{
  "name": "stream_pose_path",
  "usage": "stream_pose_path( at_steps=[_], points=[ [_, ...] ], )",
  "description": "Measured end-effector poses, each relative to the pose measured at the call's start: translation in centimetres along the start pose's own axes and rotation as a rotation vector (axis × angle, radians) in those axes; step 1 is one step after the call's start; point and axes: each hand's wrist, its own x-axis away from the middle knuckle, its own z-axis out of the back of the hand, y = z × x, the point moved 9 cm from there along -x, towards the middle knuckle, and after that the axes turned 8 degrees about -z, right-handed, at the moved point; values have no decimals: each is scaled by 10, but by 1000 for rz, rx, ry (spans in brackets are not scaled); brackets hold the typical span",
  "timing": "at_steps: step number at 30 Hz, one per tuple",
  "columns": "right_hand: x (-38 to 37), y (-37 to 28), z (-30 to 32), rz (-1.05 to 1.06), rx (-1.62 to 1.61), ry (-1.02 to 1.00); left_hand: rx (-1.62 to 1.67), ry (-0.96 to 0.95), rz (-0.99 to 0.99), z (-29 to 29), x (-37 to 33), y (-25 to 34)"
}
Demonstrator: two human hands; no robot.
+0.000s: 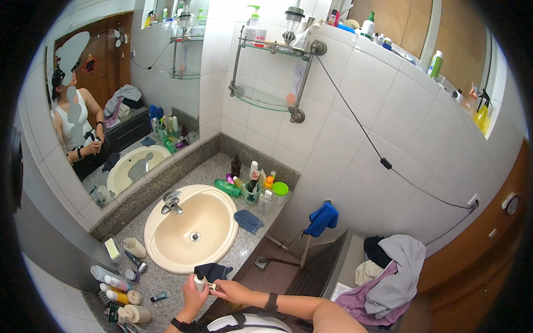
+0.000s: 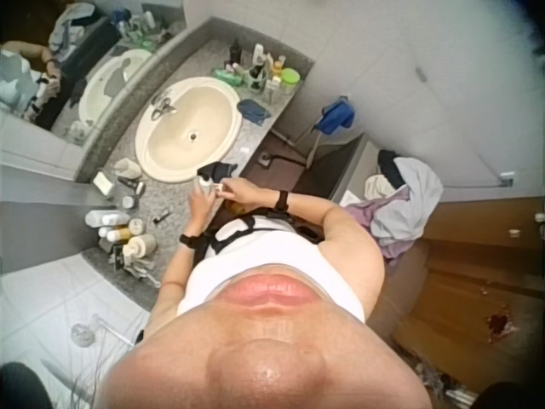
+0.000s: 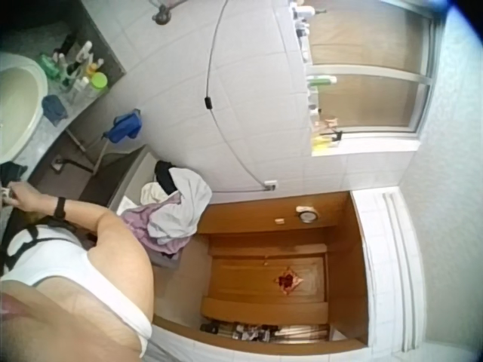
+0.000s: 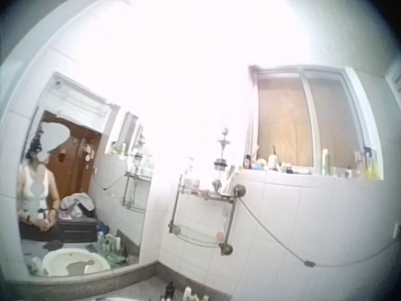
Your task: Cleaning a bathroom mirror and counter using a cloth and water.
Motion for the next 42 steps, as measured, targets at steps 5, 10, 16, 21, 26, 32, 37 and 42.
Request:
stream_pose_path(
  at_steps=[5,10,16,21,26,32,37,42],
  points=[
    [7,-8,10,-10,40,77,34,-12,-26,-2,-4,3],
    [-1,4,4,7,252,-4,60,19,-19,-3,-7,5],
    [-5,2,6,66,308,-48,100,27,20,-4,-4,-7],
    [0,1,11,82,195,-90,126,-24,31,-6,-7,1],
    [0,4,21,80,155,-65,155,-19,35,-8,-11,7],
    [0,14,35,81,132,-11,207,-84,22,-16,-9,-1],
    [8,21,87,-49,160,66,226,-112,38,-12,1,-22],
    [36,65,214,-124,244,410,161,57,281,11,30,-89]
  ],
)
